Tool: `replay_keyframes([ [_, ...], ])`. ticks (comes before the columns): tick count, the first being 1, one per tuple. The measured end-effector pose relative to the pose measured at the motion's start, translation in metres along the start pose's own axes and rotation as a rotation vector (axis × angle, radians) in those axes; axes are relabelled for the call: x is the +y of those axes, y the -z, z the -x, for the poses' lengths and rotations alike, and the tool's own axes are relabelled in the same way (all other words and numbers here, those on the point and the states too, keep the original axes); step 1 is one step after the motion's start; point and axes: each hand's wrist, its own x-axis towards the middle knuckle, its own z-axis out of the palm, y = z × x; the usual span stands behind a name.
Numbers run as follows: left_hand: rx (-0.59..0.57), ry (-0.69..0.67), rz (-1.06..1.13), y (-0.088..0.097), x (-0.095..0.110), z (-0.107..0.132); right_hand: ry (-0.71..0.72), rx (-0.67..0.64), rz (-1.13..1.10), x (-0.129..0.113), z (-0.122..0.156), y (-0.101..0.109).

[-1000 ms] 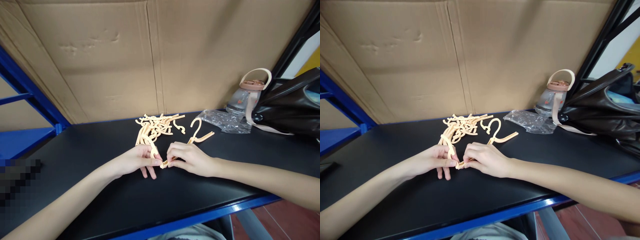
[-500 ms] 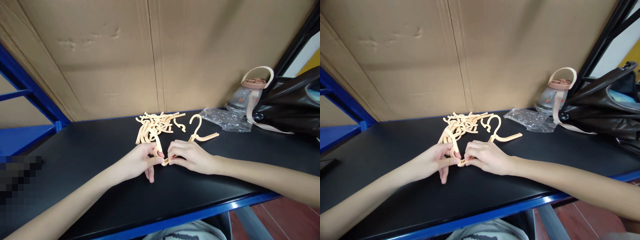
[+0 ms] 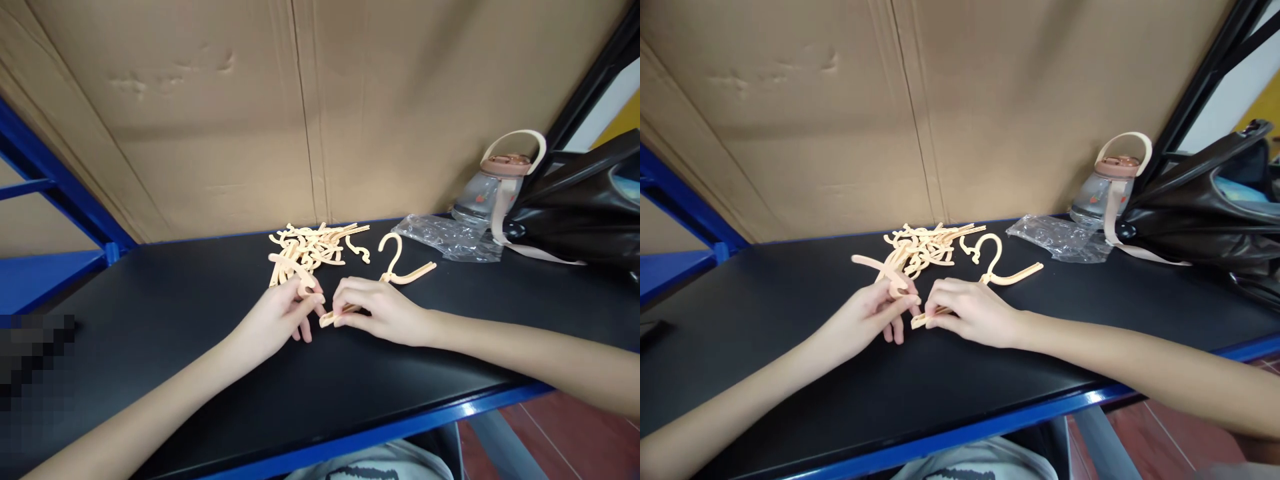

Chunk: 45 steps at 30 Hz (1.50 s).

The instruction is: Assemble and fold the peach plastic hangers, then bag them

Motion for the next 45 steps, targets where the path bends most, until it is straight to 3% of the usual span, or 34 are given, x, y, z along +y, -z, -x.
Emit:
replay_keyframes([
  [5, 0.026, 0.023, 0.106, 0.012, 0.007, 0.002, -0.089, 0.039, -0.062, 0.009, -0.003, 0.003],
  [11, 0.008, 0.158, 0.211, 0.014, 0.002, -0.002, -0.165, 0.078, -0.015, 0.008, -0.005, 0.003],
  [17, -0.024, 0.219, 0.297, 0.014, 0.000, 0.000, -0.211, 0.103, -0.112, 0.009, -0.006, 0.002],
  [28, -0.182, 0.281, 0.310, 0.022, -0.005, -0.002, -0.151, 0.092, -0.003, 0.010, -0.005, 0.002],
  [37, -0.210, 0.295, 0.226, 0.025, -0.002, -0.001, -0.094, 0.085, 0.026, 0.008, -0.002, 0.002],
  [45, -0.362, 0.328, 0.180, 0.030, 0.004, 0.000, -0.012, 0.074, 0.036, 0.000, -0.001, -0.003],
])
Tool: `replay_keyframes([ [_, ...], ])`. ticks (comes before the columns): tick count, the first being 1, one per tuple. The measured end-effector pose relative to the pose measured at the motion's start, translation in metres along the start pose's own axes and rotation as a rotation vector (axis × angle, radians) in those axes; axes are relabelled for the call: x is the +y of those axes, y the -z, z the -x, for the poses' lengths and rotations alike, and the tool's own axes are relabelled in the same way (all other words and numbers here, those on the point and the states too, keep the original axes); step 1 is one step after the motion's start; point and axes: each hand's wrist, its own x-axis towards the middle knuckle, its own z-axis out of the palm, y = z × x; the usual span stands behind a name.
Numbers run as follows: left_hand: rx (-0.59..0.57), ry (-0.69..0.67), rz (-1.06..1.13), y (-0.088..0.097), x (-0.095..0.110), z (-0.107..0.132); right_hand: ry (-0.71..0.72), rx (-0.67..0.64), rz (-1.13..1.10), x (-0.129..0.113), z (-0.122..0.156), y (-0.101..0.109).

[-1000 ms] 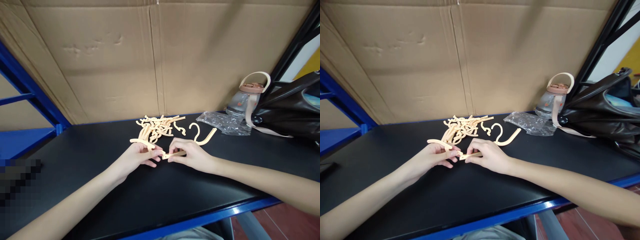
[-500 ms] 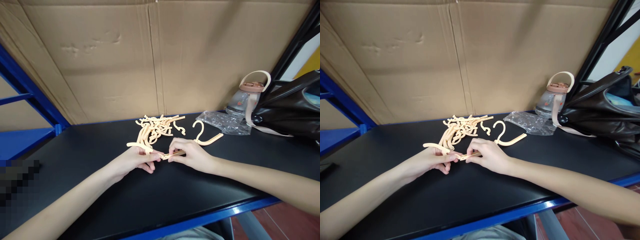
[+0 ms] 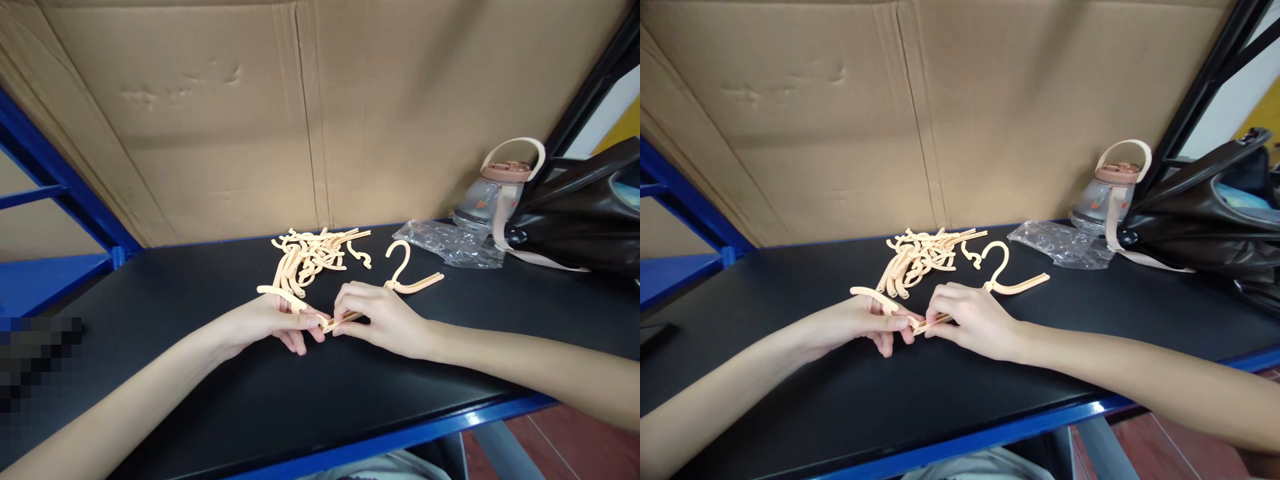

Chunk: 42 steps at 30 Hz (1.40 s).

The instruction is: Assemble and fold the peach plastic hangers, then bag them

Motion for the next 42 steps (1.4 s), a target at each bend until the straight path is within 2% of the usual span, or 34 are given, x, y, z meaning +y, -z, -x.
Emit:
replay_keyframes([
  [7, 0.006, 0.000, 0.070, 0.003, 0.002, 0.005, -0.034, 0.047, -0.004, 0.001, 0.001, 0.003],
  [14, -0.100, -0.028, 0.014, -0.001, 0.000, -0.001, 0.071, -0.022, 0.091, 0.002, 0.003, 0.006],
  [23, -0.077, -0.041, -0.010, -0.004, -0.010, -0.007, 0.170, -0.044, 0.189, 0.006, 0.004, 0.005],
  [32, -0.178, 0.024, -0.021, 0.003, -0.005, -0.006, 0.263, -0.052, 0.282, 0.000, 0.003, 0.003],
  [37, -0.174, 0.036, -0.035, 0.002, -0.005, -0.005, 0.276, -0.052, 0.283, 0.000, 0.004, 0.002],
  [42, -0.072, -0.023, -0.021, -0.006, -0.007, -0.005, 0.238, -0.052, 0.298, 0.001, 0.006, 0.003],
])
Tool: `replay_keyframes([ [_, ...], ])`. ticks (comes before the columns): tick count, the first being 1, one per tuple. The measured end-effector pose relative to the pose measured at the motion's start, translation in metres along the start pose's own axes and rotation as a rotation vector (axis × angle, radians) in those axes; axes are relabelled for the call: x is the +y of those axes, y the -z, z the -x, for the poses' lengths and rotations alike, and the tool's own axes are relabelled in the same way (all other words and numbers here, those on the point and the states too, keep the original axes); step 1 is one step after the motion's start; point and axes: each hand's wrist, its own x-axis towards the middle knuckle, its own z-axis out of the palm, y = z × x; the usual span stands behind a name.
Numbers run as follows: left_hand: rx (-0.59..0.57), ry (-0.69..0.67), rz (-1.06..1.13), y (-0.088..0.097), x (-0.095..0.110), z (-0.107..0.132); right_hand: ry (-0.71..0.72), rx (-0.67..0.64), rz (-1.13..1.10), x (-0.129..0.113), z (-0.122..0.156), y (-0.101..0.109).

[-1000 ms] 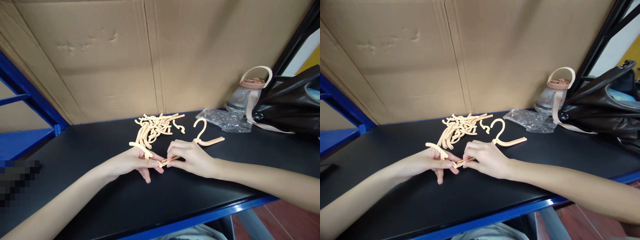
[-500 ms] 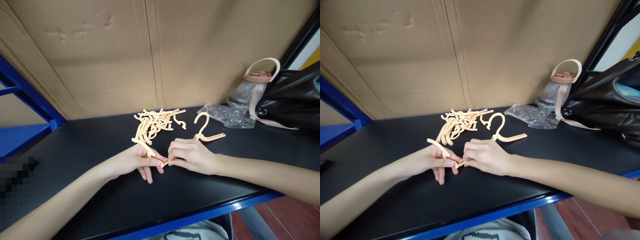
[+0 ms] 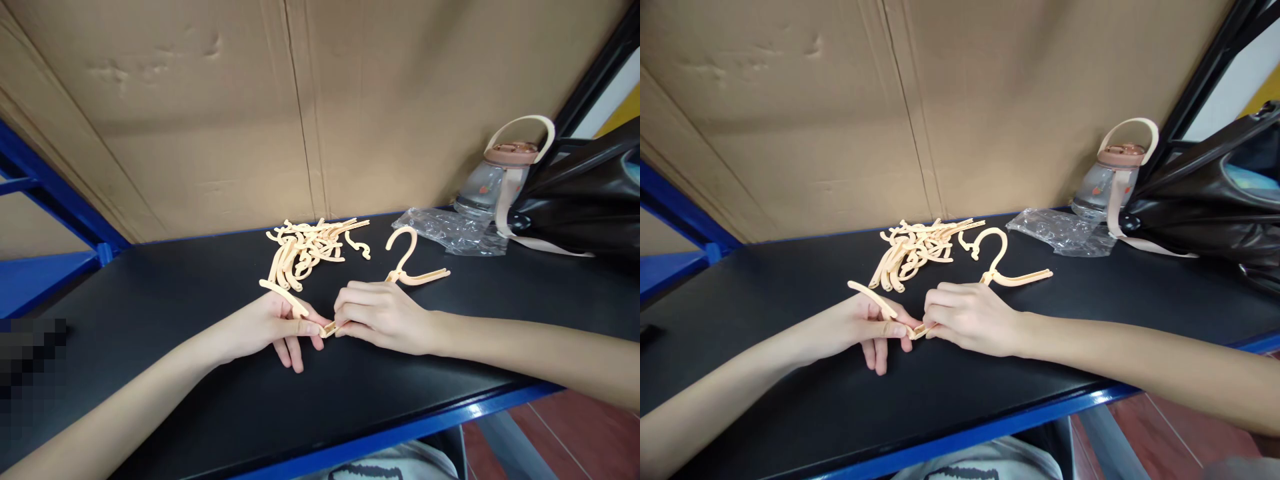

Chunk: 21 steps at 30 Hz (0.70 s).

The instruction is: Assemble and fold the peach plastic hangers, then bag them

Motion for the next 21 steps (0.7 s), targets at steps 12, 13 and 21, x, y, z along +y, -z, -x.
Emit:
replay_keyframes([
  [12, 0.235, -0.055, -0.039, -0.018, 0.001, -0.004, -0.075, 0.013, 0.022, 0.001, 0.003, -0.003],
  [13, 0.243, -0.061, -0.036, -0.018, 0.000, -0.005, -0.079, 0.013, 0.023, 0.001, 0.003, -0.003],
  [21, 0.313, -0.107, -0.028, -0.025, -0.006, -0.007, -0.110, 0.003, -0.003, 0.001, 0.003, -0.003],
])
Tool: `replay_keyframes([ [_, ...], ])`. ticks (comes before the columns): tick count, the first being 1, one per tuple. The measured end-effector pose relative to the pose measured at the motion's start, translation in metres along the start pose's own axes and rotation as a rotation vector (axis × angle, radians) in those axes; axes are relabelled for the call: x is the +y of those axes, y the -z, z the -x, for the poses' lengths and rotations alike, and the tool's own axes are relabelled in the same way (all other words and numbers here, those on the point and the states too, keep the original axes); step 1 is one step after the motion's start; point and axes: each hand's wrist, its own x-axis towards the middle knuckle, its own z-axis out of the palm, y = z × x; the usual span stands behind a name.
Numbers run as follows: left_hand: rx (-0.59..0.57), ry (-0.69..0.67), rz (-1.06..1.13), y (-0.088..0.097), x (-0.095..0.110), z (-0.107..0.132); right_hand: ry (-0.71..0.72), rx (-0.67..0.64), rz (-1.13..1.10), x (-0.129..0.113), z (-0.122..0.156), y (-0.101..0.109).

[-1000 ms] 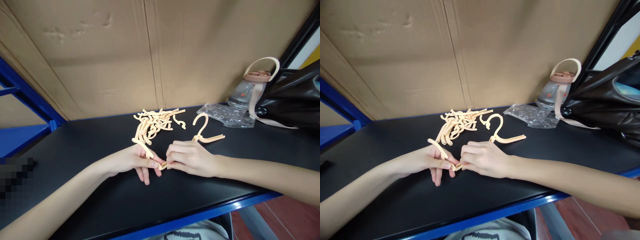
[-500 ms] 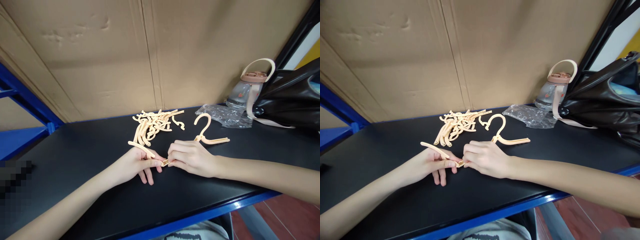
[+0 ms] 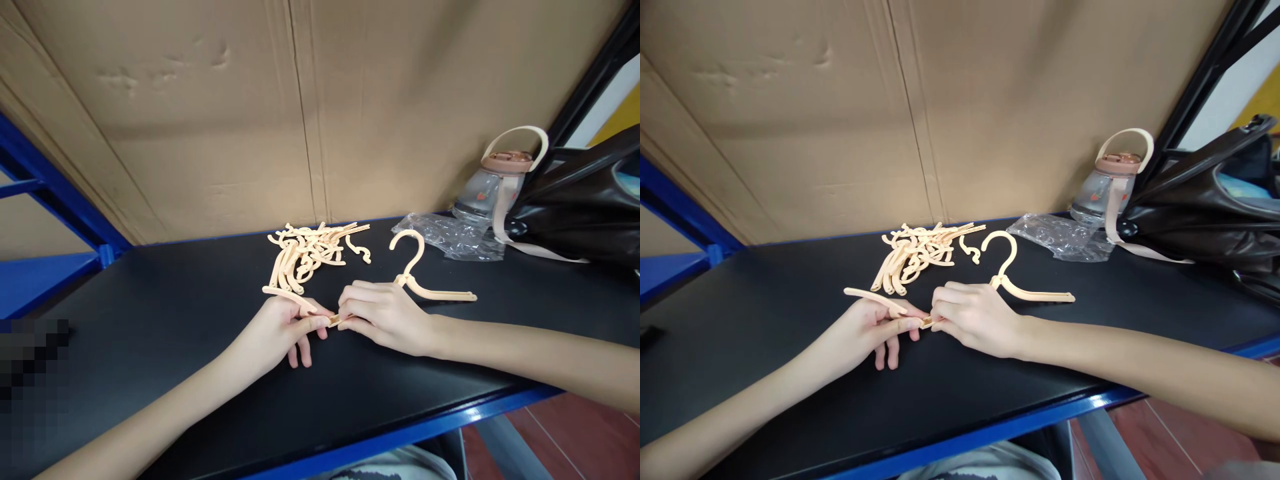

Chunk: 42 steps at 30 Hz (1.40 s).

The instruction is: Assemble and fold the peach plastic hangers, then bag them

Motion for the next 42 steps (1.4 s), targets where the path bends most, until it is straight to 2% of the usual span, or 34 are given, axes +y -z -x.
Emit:
replay_keyframes([
  [13, 0.085, -0.046, -0.114, -0.007, -0.002, 0.003, -0.056, 0.005, -0.028, -0.002, -0.002, 0.001],
  [25, 0.111, -0.122, -0.062, -0.009, -0.002, 0.004, -0.085, 0.078, -0.125, 0.001, -0.002, 0.001],
  [29, 0.149, -0.179, -0.153, -0.009, 0.001, 0.006, -0.083, 0.092, -0.170, -0.001, -0.003, 0.001],
  [34, 0.149, -0.203, -0.153, -0.003, 0.007, 0.005, -0.128, 0.145, -0.204, 0.000, -0.006, 0.002],
  [42, 0.109, -0.149, -0.059, 0.018, 0.012, -0.001, -0.142, 0.186, -0.198, 0.005, -0.006, 0.005],
])
